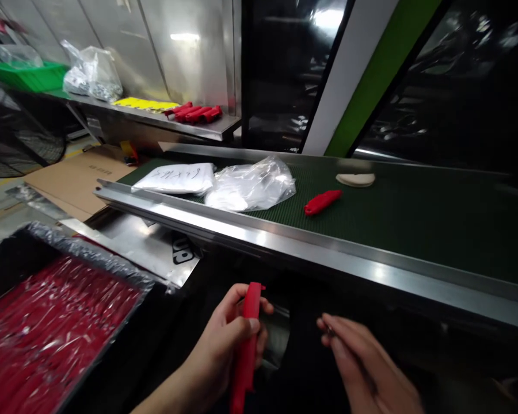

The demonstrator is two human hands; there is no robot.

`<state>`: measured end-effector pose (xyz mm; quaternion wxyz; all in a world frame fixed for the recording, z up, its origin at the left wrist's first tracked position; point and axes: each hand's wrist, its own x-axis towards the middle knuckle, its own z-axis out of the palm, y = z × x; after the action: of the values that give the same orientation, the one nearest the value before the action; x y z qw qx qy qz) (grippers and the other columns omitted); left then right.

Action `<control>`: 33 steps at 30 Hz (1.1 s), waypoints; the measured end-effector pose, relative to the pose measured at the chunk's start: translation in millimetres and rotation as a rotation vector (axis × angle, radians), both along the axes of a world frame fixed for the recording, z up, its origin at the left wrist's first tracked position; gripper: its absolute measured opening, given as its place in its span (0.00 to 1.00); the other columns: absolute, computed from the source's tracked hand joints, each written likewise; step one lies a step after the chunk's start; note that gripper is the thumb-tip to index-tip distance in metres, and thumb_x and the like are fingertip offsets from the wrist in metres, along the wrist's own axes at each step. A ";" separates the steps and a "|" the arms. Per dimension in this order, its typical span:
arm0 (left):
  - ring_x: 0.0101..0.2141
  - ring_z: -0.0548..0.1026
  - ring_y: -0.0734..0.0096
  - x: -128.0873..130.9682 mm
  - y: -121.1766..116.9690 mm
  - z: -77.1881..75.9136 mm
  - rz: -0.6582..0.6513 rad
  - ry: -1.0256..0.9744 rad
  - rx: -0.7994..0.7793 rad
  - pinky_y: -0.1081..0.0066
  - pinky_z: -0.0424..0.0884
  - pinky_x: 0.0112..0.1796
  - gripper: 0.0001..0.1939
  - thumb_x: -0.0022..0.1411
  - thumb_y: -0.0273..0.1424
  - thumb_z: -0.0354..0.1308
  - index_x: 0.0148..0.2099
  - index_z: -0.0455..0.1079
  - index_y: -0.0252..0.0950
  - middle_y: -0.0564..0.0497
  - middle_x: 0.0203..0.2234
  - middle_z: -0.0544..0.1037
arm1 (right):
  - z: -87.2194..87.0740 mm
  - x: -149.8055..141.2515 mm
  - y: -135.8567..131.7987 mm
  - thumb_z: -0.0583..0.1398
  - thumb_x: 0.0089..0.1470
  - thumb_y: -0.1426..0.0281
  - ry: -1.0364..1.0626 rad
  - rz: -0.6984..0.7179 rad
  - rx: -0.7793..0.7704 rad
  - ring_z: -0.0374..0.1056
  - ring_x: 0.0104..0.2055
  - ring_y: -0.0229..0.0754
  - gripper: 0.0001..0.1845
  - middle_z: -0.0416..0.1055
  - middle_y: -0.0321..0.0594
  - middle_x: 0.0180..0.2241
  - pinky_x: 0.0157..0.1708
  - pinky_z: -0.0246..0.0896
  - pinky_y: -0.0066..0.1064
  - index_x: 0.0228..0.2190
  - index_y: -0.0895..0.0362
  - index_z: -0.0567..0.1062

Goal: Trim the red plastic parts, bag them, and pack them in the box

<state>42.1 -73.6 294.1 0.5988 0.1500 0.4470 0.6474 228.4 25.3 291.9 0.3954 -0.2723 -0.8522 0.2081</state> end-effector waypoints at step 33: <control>0.22 0.67 0.77 9.4 -31.9 2.0 0.070 -0.186 -0.018 0.80 0.62 0.18 0.14 0.63 0.40 0.50 0.42 0.64 0.34 0.47 0.36 0.73 | 18.3 -49.9 -16.3 0.59 0.57 0.81 -0.163 0.287 0.159 0.68 0.47 0.43 0.18 0.72 0.42 0.46 0.48 0.63 0.39 0.48 0.58 0.75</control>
<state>51.5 -105.6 296.2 0.6162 0.0682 0.4002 0.6749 178.5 8.9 310.2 0.3117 -0.1316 -0.9252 0.1719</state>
